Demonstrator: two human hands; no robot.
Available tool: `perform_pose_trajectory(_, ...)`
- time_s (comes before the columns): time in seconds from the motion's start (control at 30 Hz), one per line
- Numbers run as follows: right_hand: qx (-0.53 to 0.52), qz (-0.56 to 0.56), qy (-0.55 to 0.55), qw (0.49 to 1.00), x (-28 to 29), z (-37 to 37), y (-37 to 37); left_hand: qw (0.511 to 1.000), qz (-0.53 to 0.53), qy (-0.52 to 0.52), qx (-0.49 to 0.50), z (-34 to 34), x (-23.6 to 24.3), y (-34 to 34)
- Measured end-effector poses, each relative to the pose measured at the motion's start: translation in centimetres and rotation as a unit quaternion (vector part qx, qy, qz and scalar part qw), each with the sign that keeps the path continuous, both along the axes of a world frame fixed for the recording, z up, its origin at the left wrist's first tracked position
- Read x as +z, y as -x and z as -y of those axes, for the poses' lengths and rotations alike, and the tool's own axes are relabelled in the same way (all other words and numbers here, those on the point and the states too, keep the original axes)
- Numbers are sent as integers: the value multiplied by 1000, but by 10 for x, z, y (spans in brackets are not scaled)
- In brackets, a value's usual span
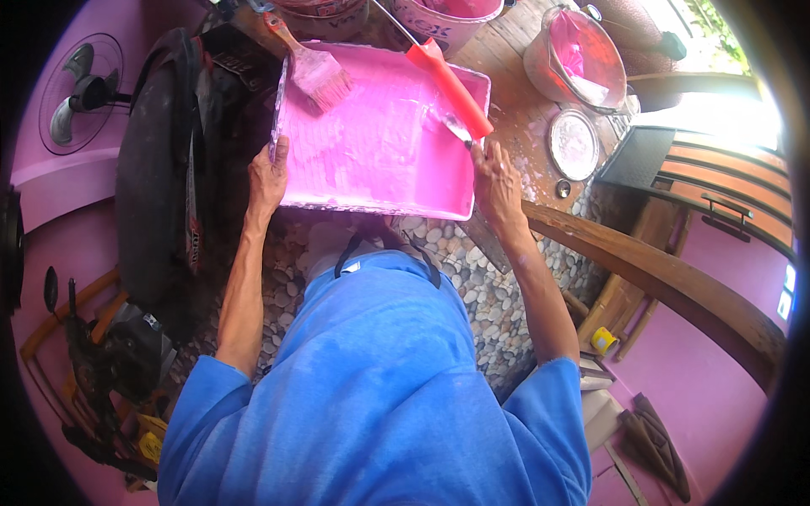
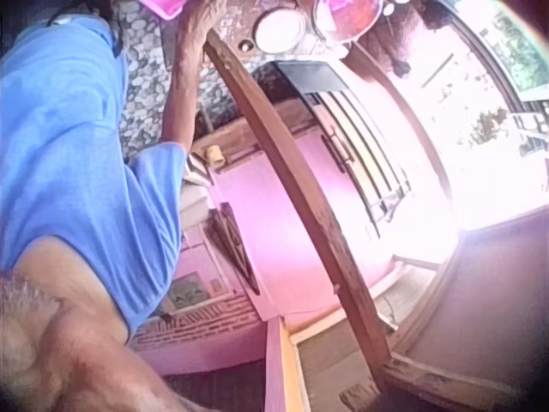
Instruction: The person prepares pink paint in a tray, adding water from a bottle and using a putty knife to scrape and mix the mixture. They then handle and clean a large pink plastic sheet by hand.
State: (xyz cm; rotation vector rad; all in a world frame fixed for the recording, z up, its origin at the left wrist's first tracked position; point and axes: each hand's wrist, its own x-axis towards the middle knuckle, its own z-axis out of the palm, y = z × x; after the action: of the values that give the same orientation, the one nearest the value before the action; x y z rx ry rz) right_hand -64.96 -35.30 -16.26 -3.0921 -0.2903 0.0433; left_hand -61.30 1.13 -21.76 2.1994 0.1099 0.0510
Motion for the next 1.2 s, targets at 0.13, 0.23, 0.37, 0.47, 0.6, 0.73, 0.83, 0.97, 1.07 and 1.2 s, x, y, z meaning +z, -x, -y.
perform_pose_trajectory(0.13,23,32,0,999,-1,5,37,998,-63,-8,-13,0,7,-2)
perform_pose_trajectory(0.23,7,-19,-11,1000,18,-5,54,999,-52,0,2,1,8,0)
perform_pose_trajectory(0.37,-11,-76,-3,997,32,-8,74,999,-43,-5,1,1,4,-2)
perform_pose_trajectory(0.47,1,-80,6,997,43,-7,83,998,-61,-9,-2,1,6,-1)
perform_pose_trajectory(0.6,-15,-62,-35,997,59,-3,85,997,-70,-12,1,0,6,0)
perform_pose_trajectory(0.73,20,-83,-70,994,60,1,82,996,-85,-14,-2,1,9,0)
perform_pose_trajectory(0.83,7,-109,-52,993,38,6,71,997,-78,-19,-1,2,7,-1)
perform_pose_trajectory(0.97,0,-174,-65,983,45,10,29,999,-16,-36,-8,1,2,-1)
perform_pose_trajectory(1.07,-2,-204,-81,976,44,19,3,999,-43,-24,-6,2,7,-1)
perform_pose_trajectory(1.2,15,-136,-106,985,37,30,-29,998,-61,-21,-3,2,7,-1)
